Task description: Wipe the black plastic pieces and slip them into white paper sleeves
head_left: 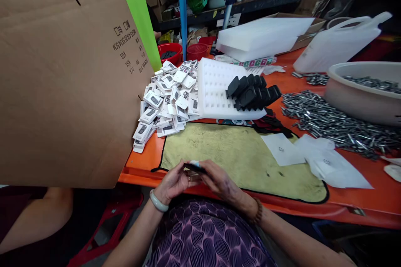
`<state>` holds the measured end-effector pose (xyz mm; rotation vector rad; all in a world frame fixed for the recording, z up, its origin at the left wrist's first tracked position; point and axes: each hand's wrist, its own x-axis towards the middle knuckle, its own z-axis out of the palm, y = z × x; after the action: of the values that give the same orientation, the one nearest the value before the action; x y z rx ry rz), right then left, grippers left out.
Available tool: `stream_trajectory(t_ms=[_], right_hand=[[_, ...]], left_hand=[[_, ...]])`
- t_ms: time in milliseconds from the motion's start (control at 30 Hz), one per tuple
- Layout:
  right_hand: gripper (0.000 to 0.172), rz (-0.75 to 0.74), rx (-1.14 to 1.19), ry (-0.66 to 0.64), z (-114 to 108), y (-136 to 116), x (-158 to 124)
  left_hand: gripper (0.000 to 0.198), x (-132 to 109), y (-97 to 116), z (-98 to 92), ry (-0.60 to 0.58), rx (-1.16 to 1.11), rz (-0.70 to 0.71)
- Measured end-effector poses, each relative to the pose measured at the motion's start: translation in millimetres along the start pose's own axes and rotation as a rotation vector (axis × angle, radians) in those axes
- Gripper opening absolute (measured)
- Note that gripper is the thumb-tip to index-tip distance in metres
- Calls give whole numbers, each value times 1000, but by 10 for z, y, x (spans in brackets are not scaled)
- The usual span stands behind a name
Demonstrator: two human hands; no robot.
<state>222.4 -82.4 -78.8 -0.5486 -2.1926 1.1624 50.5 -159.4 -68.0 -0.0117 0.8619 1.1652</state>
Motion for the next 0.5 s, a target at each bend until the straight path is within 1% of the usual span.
stream_trajectory(t_ms=[33,100,133,200,233,300,333,400,433,500], right_hand=[[28,73,47,53,-7,17,56],[21,248,140,110,1,30,167],[20,335,193,102,14,26,218],[21,493,307,41,38,18,312],[22,557,351,28,34,24,356],[29,636,404,62,-48,72,445],[33,646,408,112,-139,114,493],[41,623,341,253,-429,220,603],[43,600,265,336,-617,276,668],[43,562,5,471,-1026,377,826]], left_hand=[[32,-32,4,-18,11,59,50],[35,-75,10,-51,94,237,179],[36,-86,15,-65,154,340,252],[39,-81,38,-96,247,520,358],[42,-67,59,-116,279,571,393],[46,-12,119,-172,319,589,439],[46,27,158,-210,338,574,454],[46,124,249,-306,413,558,466],[45,175,295,-359,468,572,465],[42,263,376,-460,573,624,440]])
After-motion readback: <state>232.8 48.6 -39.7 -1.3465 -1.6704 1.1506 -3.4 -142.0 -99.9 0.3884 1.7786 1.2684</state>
